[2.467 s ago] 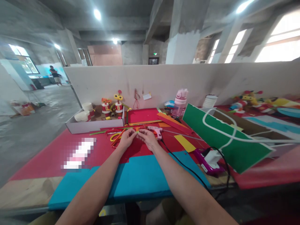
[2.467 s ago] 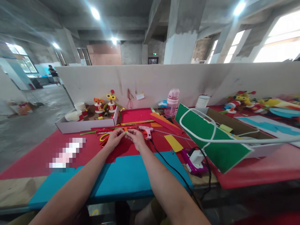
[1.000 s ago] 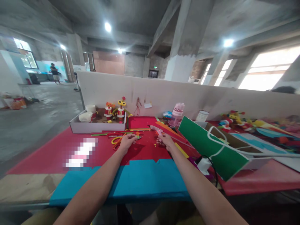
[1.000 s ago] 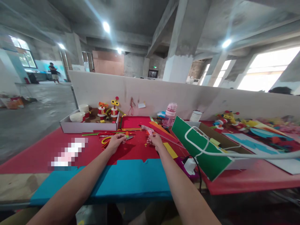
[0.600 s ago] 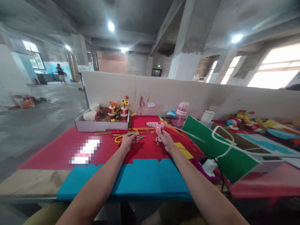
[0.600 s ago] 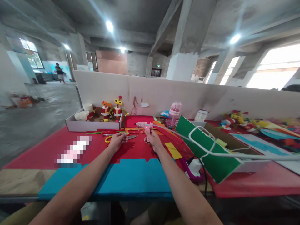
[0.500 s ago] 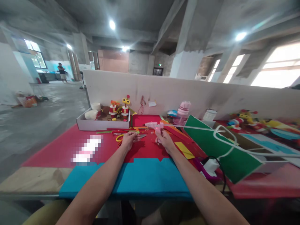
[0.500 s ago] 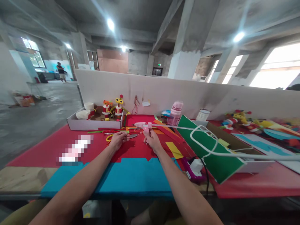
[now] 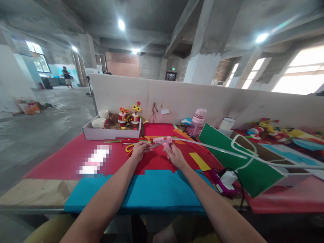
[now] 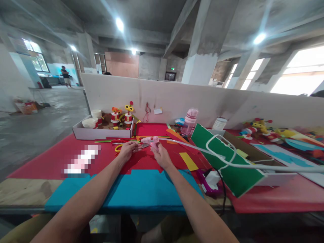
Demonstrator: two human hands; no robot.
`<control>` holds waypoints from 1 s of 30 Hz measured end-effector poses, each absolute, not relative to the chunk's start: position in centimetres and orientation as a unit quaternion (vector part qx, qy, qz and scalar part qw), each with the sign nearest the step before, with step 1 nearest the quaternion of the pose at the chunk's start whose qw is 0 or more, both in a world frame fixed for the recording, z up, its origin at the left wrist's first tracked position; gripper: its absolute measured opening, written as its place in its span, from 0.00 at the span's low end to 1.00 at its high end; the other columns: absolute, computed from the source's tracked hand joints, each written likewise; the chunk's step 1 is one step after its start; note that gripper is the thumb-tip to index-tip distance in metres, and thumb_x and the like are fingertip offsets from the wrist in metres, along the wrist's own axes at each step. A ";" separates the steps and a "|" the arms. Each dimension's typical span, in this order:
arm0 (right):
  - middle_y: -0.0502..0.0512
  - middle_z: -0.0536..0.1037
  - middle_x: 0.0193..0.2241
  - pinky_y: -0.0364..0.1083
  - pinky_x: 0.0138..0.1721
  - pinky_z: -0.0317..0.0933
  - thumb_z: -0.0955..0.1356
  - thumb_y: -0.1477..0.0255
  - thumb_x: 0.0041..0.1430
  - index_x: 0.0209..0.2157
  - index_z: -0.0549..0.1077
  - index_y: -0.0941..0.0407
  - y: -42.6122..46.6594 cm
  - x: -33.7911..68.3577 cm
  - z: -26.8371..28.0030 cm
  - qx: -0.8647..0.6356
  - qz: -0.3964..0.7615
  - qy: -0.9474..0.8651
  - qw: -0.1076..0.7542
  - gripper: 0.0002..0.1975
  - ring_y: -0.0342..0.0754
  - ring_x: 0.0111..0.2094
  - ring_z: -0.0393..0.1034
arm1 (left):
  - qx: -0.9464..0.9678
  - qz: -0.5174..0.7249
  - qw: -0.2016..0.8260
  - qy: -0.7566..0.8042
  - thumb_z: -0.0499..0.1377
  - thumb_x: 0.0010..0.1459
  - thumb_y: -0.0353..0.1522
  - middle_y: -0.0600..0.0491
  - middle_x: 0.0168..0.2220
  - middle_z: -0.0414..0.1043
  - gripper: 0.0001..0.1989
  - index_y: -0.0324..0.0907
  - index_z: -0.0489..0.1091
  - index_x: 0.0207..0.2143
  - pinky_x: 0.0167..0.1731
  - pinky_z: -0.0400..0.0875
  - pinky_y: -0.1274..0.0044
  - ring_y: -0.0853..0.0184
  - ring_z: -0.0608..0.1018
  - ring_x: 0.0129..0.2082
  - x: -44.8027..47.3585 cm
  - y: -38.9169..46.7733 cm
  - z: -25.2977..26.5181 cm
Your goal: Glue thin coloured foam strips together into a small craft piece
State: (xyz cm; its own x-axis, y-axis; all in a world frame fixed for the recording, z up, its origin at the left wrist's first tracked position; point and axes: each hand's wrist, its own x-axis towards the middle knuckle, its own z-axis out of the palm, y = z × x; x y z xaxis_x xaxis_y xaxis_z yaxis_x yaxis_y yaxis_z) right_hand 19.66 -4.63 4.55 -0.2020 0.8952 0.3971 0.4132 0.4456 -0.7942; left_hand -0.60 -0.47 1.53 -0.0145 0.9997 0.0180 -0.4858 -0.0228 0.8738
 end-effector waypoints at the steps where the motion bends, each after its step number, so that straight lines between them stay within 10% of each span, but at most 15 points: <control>1: 0.52 0.77 0.25 0.42 0.25 0.60 0.63 0.59 0.58 0.52 0.65 0.57 -4.6 19.6 4.4 -0.457 0.272 -0.720 0.445 0.23 0.47 0.22 0.69 | 0.365 0.616 0.600 0.357 0.66 0.47 0.29 0.44 0.25 0.77 0.09 0.34 0.68 0.26 0.31 0.76 0.73 0.62 0.81 0.26 -0.6 -0.5 1.5; 30: 0.62 0.77 0.46 0.49 0.47 0.62 0.63 0.62 0.61 0.56 0.63 0.54 -4.1 19.5 3.7 -0.487 0.196 -0.741 0.419 0.23 0.58 0.48 0.71 | 0.366 0.608 0.600 0.370 0.68 0.46 0.29 0.45 0.26 0.77 0.11 0.34 0.68 0.29 0.29 0.76 0.74 0.64 0.80 0.25 -0.5 0.0 1.2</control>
